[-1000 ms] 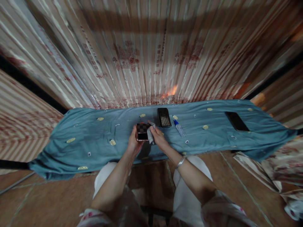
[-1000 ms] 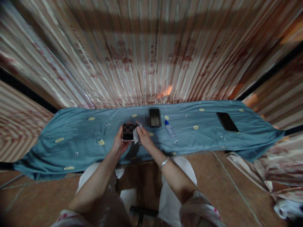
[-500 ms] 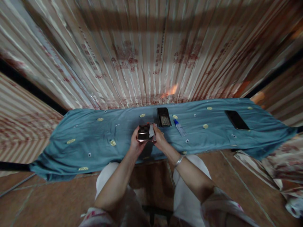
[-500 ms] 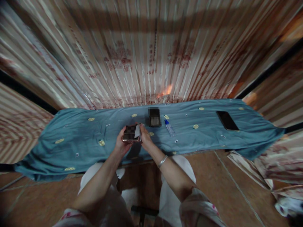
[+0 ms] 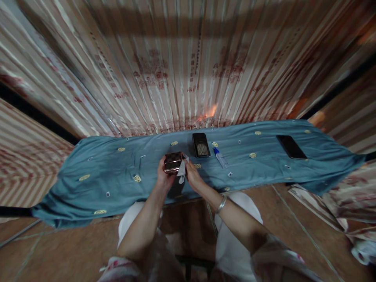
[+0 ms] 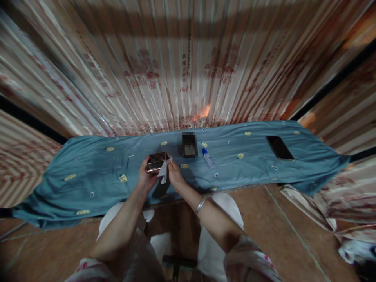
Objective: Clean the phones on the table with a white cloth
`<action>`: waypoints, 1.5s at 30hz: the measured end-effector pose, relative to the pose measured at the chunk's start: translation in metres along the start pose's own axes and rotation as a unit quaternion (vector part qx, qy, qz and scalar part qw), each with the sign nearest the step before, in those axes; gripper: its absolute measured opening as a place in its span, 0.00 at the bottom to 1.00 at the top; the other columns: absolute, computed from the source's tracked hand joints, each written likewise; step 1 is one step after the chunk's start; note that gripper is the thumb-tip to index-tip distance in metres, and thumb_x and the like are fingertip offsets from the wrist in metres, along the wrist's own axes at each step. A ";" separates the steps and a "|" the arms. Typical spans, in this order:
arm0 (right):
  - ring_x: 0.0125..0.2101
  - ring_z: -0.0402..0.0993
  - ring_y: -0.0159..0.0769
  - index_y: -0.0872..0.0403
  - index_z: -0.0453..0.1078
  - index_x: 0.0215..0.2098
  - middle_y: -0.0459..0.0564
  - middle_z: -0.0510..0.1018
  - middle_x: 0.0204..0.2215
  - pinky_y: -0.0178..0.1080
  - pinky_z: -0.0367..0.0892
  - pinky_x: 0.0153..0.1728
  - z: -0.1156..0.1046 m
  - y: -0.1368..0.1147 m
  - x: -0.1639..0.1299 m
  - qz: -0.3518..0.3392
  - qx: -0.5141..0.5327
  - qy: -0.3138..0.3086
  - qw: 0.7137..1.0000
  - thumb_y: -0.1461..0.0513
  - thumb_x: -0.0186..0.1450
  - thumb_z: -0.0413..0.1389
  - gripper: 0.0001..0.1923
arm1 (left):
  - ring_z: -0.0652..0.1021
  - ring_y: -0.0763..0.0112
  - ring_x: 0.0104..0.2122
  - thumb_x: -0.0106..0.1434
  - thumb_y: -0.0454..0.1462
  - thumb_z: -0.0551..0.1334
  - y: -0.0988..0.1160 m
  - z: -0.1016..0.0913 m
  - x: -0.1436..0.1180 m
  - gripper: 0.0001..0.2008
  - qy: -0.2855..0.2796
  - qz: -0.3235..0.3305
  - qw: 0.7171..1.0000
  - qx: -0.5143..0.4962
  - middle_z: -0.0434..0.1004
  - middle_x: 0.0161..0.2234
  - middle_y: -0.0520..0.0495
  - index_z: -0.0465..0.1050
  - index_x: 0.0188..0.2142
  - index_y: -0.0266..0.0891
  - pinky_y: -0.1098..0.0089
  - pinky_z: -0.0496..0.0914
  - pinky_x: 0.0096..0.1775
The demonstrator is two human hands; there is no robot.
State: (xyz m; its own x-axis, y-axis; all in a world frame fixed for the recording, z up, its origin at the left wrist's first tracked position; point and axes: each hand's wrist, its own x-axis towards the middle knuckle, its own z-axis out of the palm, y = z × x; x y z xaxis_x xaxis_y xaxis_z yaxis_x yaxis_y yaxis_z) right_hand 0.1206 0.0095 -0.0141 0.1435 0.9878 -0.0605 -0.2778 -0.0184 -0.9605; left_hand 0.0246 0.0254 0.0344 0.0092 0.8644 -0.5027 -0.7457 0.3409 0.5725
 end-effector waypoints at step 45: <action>0.65 0.52 0.42 0.52 0.54 0.65 0.54 0.61 0.64 0.53 0.47 0.65 -0.014 -0.016 -0.006 -0.130 -0.262 -0.067 0.954 0.40 0.67 0.36 0.37 | 0.78 0.65 0.23 0.66 0.38 0.52 0.007 0.006 -0.001 0.15 0.026 -0.034 0.998 -0.042 0.78 0.24 0.45 0.74 0.38 0.32 0.66 0.74 0.31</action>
State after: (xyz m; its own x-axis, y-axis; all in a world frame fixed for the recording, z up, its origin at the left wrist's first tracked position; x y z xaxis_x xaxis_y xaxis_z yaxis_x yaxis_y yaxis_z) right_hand 0.1372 0.0015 -0.0020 0.0110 0.9798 0.1994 0.2677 0.1893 -0.9447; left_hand 0.0235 0.0295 0.0429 0.0297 0.8193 -0.5727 -0.7971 0.3651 0.4809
